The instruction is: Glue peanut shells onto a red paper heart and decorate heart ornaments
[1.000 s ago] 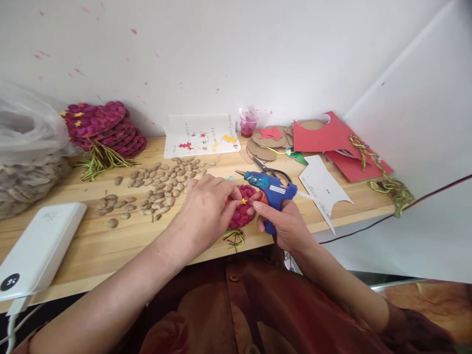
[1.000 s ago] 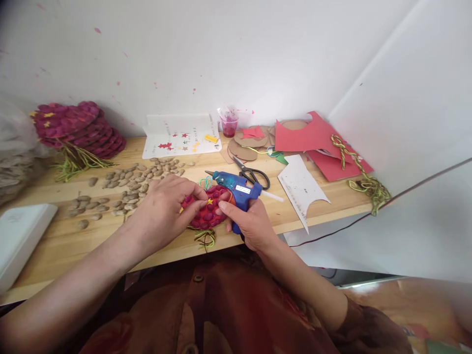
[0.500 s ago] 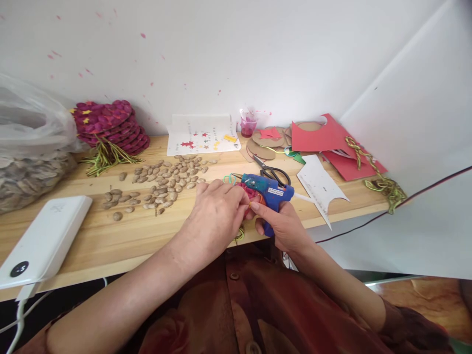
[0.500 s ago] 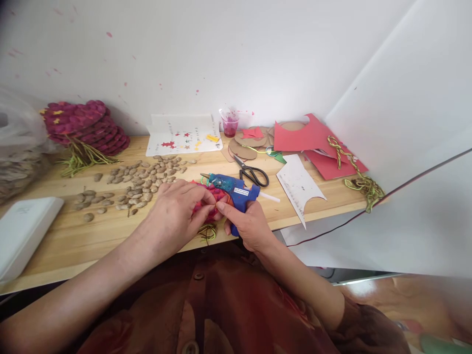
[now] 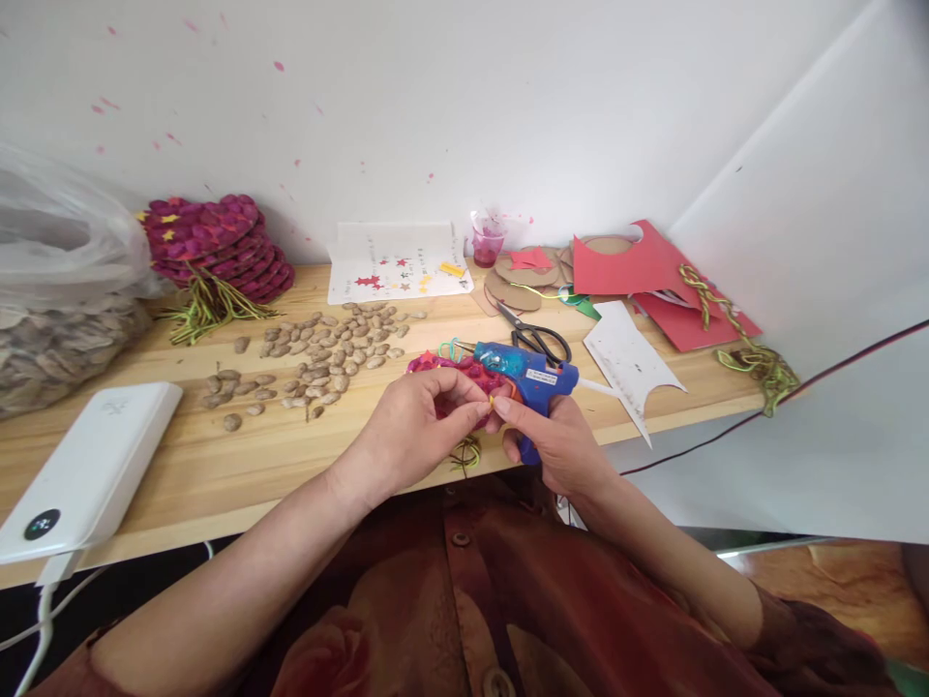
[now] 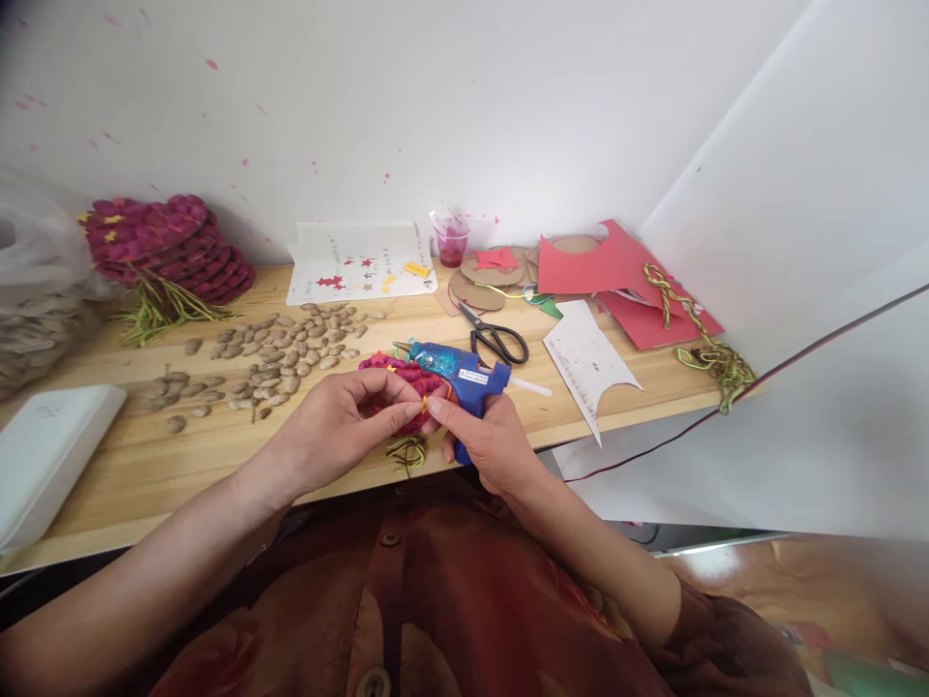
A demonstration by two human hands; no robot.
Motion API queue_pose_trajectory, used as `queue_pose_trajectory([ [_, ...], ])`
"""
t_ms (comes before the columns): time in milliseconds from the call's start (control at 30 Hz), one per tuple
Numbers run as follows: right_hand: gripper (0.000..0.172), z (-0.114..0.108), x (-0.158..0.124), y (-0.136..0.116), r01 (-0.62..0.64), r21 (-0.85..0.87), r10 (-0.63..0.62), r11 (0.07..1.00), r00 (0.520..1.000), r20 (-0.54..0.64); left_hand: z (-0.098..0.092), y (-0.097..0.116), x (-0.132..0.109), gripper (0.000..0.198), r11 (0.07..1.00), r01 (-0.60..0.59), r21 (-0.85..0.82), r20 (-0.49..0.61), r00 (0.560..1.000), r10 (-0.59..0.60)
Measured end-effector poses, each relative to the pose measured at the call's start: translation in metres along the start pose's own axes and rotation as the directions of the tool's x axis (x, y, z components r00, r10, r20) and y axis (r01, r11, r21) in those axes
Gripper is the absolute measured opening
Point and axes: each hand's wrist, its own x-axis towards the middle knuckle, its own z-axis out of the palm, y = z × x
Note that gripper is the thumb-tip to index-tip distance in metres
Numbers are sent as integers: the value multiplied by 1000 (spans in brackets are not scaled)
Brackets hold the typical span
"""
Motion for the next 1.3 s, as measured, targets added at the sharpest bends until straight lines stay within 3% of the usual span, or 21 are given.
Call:
queue_pose_trajectory([
  [233,30,4,1,-1,-17,-31,17,999,1000,-3,1,-5,-3,16,995,-34,96,-60,997,40],
  [367,35,-2,1,-5,-30,-87,30,996,1000,-2,-19,-7,-4,17,983,-23,184,-150,987,51],
  [467,40,-12,0,-10,-5,-226,12,974,1000,26,-42,-9,-6,18,974,37,223,-195,981,7],
  [600,51,-25,-3,-19,36,-494,6,869,997,83,-63,-14,-6,18,959,119,256,-230,971,-59],
  [767,55,-27,-8,-30,91,-709,-9,699,993,118,-69,-24,-3,19,960,161,228,-224,969,-109],
  [1033,44,-22,-9,-38,227,-816,-82,531,973,218,-64,-35,1,18,971,165,174,-181,974,-133],
  [1300,41,-22,-9,-39,249,-876,-84,412,968,236,-62,-37,0,14,972,118,202,-177,981,-82],
])
